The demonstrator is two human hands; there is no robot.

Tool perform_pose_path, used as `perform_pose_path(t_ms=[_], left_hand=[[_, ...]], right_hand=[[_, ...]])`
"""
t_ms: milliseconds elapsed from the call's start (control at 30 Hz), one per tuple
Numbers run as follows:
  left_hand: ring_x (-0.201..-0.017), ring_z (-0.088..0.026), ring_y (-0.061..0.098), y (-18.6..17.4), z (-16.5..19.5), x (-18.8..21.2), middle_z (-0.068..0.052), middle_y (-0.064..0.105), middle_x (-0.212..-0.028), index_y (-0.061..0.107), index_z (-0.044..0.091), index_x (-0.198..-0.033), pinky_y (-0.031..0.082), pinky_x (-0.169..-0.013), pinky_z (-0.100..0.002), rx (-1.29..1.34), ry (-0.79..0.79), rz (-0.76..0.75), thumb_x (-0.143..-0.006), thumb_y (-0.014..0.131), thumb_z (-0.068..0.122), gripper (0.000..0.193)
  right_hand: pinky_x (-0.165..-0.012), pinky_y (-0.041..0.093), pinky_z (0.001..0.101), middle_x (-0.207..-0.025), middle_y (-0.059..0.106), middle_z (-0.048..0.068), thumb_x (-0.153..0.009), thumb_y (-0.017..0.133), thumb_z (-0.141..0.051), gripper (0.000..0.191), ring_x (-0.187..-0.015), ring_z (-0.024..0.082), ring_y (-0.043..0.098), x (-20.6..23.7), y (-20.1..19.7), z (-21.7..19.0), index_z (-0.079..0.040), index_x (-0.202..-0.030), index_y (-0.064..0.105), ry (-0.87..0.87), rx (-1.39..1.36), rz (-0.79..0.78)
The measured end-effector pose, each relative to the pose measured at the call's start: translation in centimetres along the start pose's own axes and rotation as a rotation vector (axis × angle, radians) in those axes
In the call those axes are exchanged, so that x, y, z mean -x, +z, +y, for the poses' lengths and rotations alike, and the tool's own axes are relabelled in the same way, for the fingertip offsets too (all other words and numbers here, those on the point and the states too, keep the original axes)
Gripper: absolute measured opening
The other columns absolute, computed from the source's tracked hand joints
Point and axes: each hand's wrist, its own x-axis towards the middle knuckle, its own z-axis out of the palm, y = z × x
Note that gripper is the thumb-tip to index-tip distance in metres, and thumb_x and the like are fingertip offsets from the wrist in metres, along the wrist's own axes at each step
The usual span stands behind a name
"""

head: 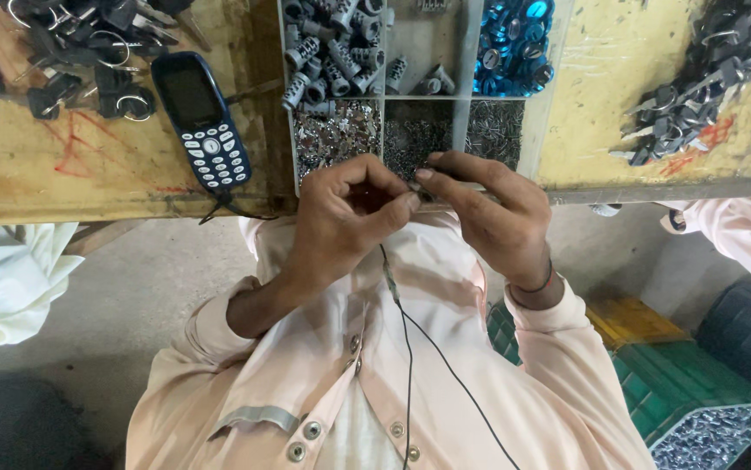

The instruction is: The person sits at a workbench and assembles keys by hand, picking small metal key blades and plastic key heads from a compartment tray and pressing the parts together to join them, placing finished keys aside and repeating the assembly with new parts.

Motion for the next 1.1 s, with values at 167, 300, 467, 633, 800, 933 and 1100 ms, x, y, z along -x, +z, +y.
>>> perform_pose_path(t_ms=[167, 300, 467, 633, 800, 933, 1100], left_hand=[[-0.077, -0.007, 0.063, 0.5, -0.1, 0.0, -0.005, 0.068, -0.092, 0.066, 0.0, -0.099, 0.052, -0.067, -0.021, -0.239, 0.224, 0.082, -0.099, 0.073, 0.009, 0.012], [-0.096, -0.016, 0.072, 1.5, -0.4, 0.0, -0.012, 0.071, -0.107, 0.067, -0.001, -0.113, 0.06, -0.084, -0.028, -0.28, 0.381, 0.073, -0.099, 0.072, 0.002, 0.015], [-0.096, -0.017, 0.078, -0.1, -0.6, 0.1, -0.013, 0.078, -0.108, 0.074, 0.001, -0.11, 0.064, -0.082, -0.028, -0.335, 0.438, 0.064, -0.096, 0.078, 0.0, 0.015], [-0.096, -0.02, 0.078, -0.2, -1.0, -0.2, -0.012, 0.077, -0.108, 0.074, 0.001, -0.109, 0.063, -0.084, -0.029, -0.371, 0.464, -0.015, -0.097, 0.075, 0.0, 0.012], [-0.107, -0.028, 0.075, -0.5, -1.4, -1.2, -0.014, 0.072, -0.118, 0.07, -0.001, -0.109, 0.063, -0.091, -0.036, -0.592, 0.663, -0.064, -0.092, 0.07, -0.007, 0.018], [-0.116, -0.037, 0.068, -0.6, -1.5, -1.7, -0.024, 0.065, -0.129, 0.063, -0.002, -0.102, 0.061, -0.094, -0.042, -0.862, 0.842, -0.176, -0.087, 0.075, 0.003, 0.019], [-0.118, -0.034, 0.068, -1.2, -0.5, -2.0, -0.021, 0.064, -0.13, 0.062, -0.002, -0.107, 0.061, -0.097, -0.041, -0.933, 0.967, -0.219, -0.097, 0.074, 0.002, 0.016]], right_hand=[[-0.078, 0.06, 0.0363, -0.11, 0.072, 0.012, -0.081, 0.076, 0.011, 0.037, -0.092, 0.025, 0.074, -1.7, -0.7, -1.4, -0.002, -0.115, 0.078, -0.067, 0.105, -0.057], [-0.069, 0.059, 0.0314, -0.098, 0.065, 0.015, -0.08, 0.082, 0.005, 0.032, -0.083, 0.021, 0.072, -3.1, -0.3, -3.7, 0.007, -0.11, 0.069, 0.194, 0.031, 0.103], [-0.072, 0.06, 0.0279, -0.098, 0.07, 0.006, -0.095, 0.074, 0.006, 0.013, -0.083, 0.016, 0.074, -4.2, -3.1, 0.0, -0.001, -0.106, 0.074, 0.368, -0.154, -0.205], [-0.067, 0.052, 0.0331, -0.092, 0.064, 0.011, -0.099, 0.08, -0.003, 0.007, -0.079, 0.022, 0.065, -5.3, -2.3, 6.8, 0.0, -0.102, 0.074, 0.096, 0.423, 0.073], [-0.065, 0.053, 0.022, -0.092, 0.067, 0.0, -0.105, 0.066, 0.0, 0.018, -0.073, 0.007, 0.065, -3.5, -3.7, 5.1, -0.005, -0.122, 0.062, 0.618, -0.562, 0.012], [-0.068, 0.057, 0.0269, -0.095, 0.067, 0.01, -0.098, 0.055, 0.007, 0.015, -0.079, 0.015, 0.068, -1.2, -3.7, 1.8, 0.005, -0.109, 0.065, 0.536, -0.819, -0.41], [-0.066, 0.059, 0.0276, -0.092, 0.068, 0.01, -0.109, 0.057, 0.0, 0.011, -0.076, 0.014, 0.07, 0.7, -1.4, 2.0, 0.004, -0.118, 0.052, 0.705, -0.949, -0.248]])
